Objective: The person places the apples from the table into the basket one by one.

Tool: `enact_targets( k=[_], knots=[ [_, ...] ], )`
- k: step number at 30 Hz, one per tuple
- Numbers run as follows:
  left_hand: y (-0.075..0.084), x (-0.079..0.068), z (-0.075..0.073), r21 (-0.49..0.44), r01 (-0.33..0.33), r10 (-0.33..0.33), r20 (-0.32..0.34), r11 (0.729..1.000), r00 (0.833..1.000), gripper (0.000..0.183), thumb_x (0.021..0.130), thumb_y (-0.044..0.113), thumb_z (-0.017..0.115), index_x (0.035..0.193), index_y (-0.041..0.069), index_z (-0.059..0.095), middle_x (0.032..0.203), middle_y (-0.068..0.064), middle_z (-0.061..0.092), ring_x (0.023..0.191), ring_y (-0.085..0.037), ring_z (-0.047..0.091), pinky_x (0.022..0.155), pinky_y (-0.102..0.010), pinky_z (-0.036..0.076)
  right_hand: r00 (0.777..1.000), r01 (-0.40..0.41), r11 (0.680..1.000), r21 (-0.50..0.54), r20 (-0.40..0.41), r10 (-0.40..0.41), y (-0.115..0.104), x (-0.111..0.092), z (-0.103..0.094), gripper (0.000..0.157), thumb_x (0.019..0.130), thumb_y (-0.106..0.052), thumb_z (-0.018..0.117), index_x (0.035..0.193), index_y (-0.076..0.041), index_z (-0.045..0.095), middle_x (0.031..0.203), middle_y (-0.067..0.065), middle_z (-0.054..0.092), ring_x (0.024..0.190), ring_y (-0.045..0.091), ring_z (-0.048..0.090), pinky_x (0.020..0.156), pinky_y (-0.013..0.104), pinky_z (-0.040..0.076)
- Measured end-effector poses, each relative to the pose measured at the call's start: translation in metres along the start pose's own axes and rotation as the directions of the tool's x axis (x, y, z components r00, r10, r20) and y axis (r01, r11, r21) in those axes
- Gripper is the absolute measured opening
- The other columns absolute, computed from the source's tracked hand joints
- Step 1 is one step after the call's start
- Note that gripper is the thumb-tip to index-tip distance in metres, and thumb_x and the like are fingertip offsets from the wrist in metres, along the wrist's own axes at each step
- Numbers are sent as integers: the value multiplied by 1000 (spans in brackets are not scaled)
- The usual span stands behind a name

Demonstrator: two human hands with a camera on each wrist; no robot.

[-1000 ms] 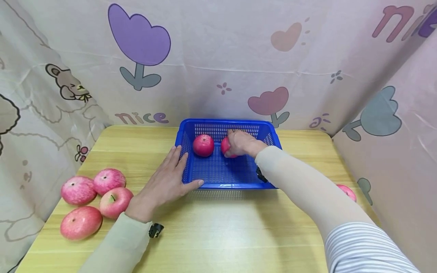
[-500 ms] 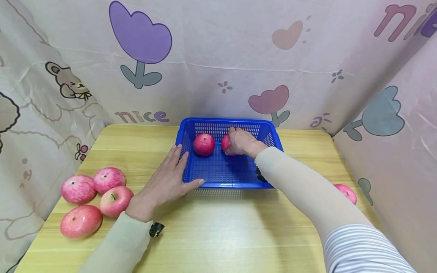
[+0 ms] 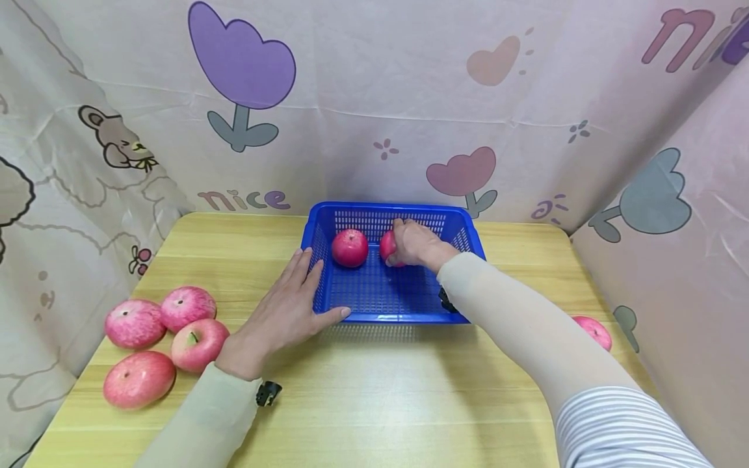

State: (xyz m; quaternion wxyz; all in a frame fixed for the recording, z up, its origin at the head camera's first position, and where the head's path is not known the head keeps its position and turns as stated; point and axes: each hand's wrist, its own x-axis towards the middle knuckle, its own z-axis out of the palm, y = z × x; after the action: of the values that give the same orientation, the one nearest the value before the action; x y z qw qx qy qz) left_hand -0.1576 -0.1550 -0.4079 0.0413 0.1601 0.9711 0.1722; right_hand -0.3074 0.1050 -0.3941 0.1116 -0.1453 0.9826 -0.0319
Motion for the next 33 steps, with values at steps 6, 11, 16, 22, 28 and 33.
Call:
enact_targets(
  k=[6, 11, 16, 22, 28, 33],
  knots=[
    [0, 0, 1, 2, -1, 1, -1, 1000, 1000, 122, 87, 92, 44, 167, 3, 23, 178, -19, 1, 165, -36, -5, 131, -59, 14, 1000, 8, 1000, 7, -11, -8, 1, 1, 0, 90, 82, -49, 88, 144, 1, 48, 130, 21, 64, 122, 36, 65, 110, 48, 53],
    [-1, 0, 1, 1, 4, -4, 1, 1000, 1000, 122, 87, 93, 43, 168, 4, 22, 178, -19, 0, 165, -36, -5, 131, -60, 14, 999, 28, 1000, 5, -17, -28, 0, 0, 1, 89, 82, -49, 89, 143, 2, 48, 130, 22, 64, 122, 36, 65, 109, 48, 53],
    [-1, 0, 1, 1, 5, -5, 1, 1000, 1000, 121, 87, 92, 44, 168, 4, 22, 178, -18, 0, 165, -36, -5, 131, -59, 14, 999, 42, 999, 9, -27, -42, -1, -1, 0, 88, 82, -48, 89, 143, 2, 49, 131, 23, 64, 124, 36, 65, 109, 48, 53],
    [0, 1, 1, 2, 2, -2, 2, 1000, 1000, 120, 88, 90, 46, 167, 3, 23, 178, -19, 0, 165, -36, -5, 132, -59, 13, 998, 48, 999, 19, -38, -47, -1, -1, 1, 86, 81, -47, 90, 140, 1, 50, 128, 23, 65, 121, 36, 66, 108, 48, 54],
    [0, 1, 0, 1, 0, 0, 2, 1000, 1000, 120, 88, 90, 47, 167, 2, 23, 178, -20, 1, 165, -36, -5, 132, -58, 13, 999, 42, 999, 23, -34, -41, -1, -1, 2, 87, 81, -49, 90, 141, 1, 49, 129, 22, 64, 120, 36, 66, 107, 48, 55],
    [0, 1, 0, 1, 1, -1, 2, 1000, 1000, 121, 88, 90, 46, 167, 3, 23, 178, -19, 1, 165, -35, -6, 131, -59, 13, 999, 40, 999, 20, -35, -40, -1, 0, 2, 92, 80, -50, 90, 143, 2, 48, 132, 23, 63, 122, 37, 65, 108, 48, 54]
  ],
)
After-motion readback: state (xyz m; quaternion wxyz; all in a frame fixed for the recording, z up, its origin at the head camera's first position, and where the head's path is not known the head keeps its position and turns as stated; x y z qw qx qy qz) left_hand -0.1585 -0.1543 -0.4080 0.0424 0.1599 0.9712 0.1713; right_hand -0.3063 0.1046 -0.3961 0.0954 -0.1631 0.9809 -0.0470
